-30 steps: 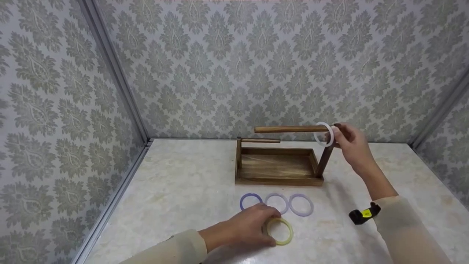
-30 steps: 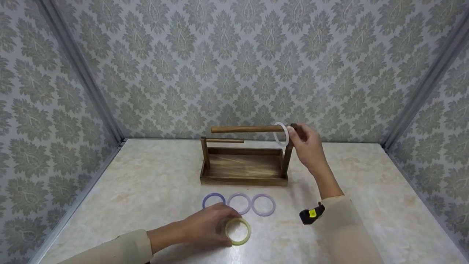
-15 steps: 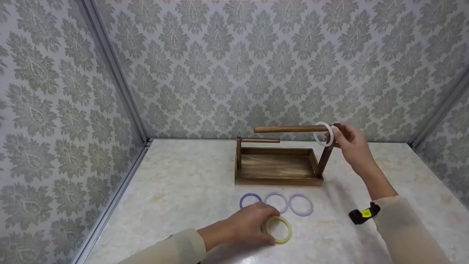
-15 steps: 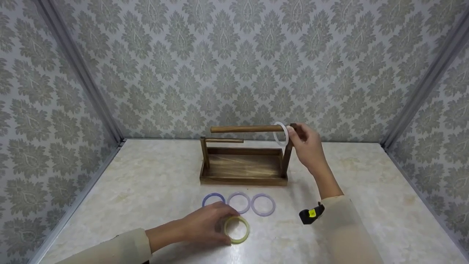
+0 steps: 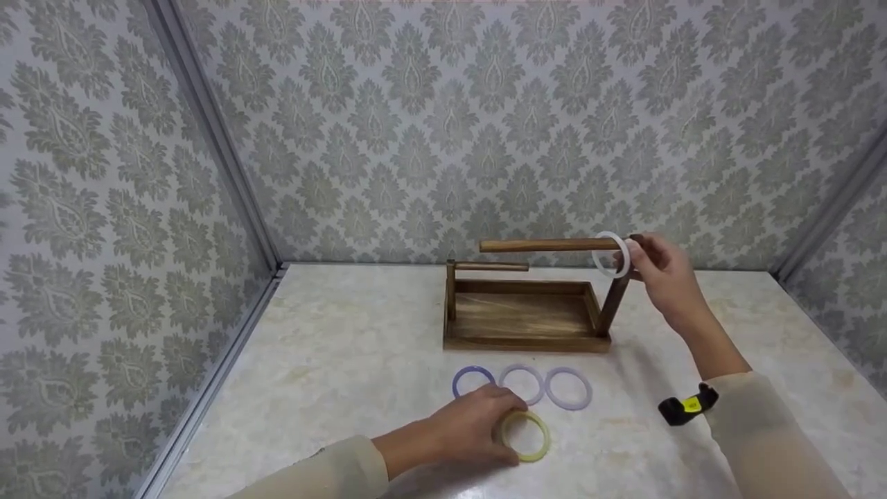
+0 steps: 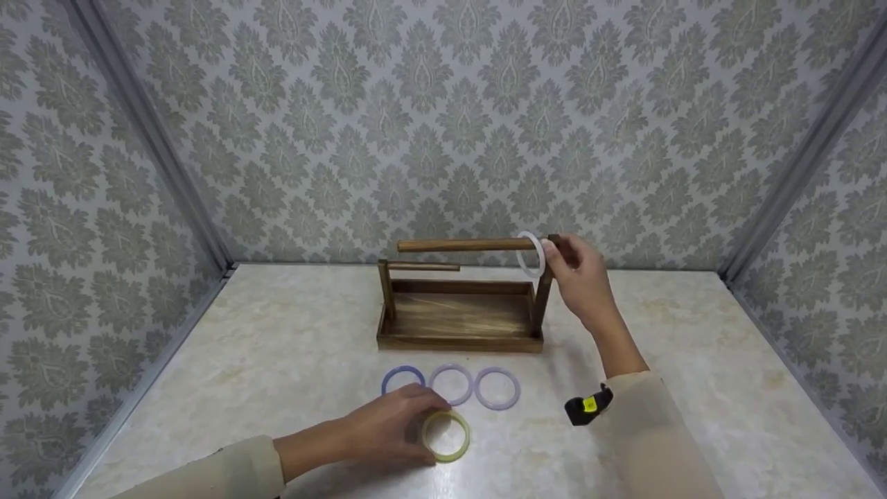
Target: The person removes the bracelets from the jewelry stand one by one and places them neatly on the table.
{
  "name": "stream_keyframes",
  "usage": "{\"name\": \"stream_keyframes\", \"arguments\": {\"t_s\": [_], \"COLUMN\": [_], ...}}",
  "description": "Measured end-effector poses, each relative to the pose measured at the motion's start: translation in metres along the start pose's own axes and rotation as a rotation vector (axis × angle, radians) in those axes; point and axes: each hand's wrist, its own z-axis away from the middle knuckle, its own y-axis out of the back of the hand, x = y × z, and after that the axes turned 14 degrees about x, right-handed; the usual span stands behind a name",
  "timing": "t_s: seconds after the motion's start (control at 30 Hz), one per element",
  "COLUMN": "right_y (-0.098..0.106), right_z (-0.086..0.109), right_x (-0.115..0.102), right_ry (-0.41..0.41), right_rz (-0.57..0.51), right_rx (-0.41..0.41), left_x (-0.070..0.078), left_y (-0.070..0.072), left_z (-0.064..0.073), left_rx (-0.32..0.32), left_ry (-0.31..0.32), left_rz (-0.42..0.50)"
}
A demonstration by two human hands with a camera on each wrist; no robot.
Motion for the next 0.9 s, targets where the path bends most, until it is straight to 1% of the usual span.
{"name": "stream_keyframes", "arguments": {"t_s": [0.1, 0.3, 0.6, 0.7, 0.9], "right_y": [0.0006, -0.0008, -0.0011, 0.0003, -0.0006], "right_z": [0.0015, 0.0010, 0.0002, 0.0015, 0.0015], "right_x": [0.0002, 0.0001, -0.0008, -0.0014, -0.0013], "right_ry": [-0.003, 0.001, 0.004, 0.004, -0.008], "right_rz": [0.000, 0.001, -0.013, -0.005, 0.000], "right_rx": [0.009, 0.007, -0.009, -0.009, 0.003], "left_x": [0.0003, -0.0001, 0.0005, 0.0009, -0.0003], "left_y": [-0.0006, -0.0012, -0.0034, -0.0046, -0.0019], "left_z": [-0.0003, 0.0015, 0.0042, 0.0049, 0.0031], "left_rx": [-0.006, 0.002, 0.024, 0.019, 0.000], "left_ry": [0.009, 0.023, 0.016, 0.024, 0.054], "left_rz": [0.012, 0.006, -0.027, -0.022, -0.001]}}
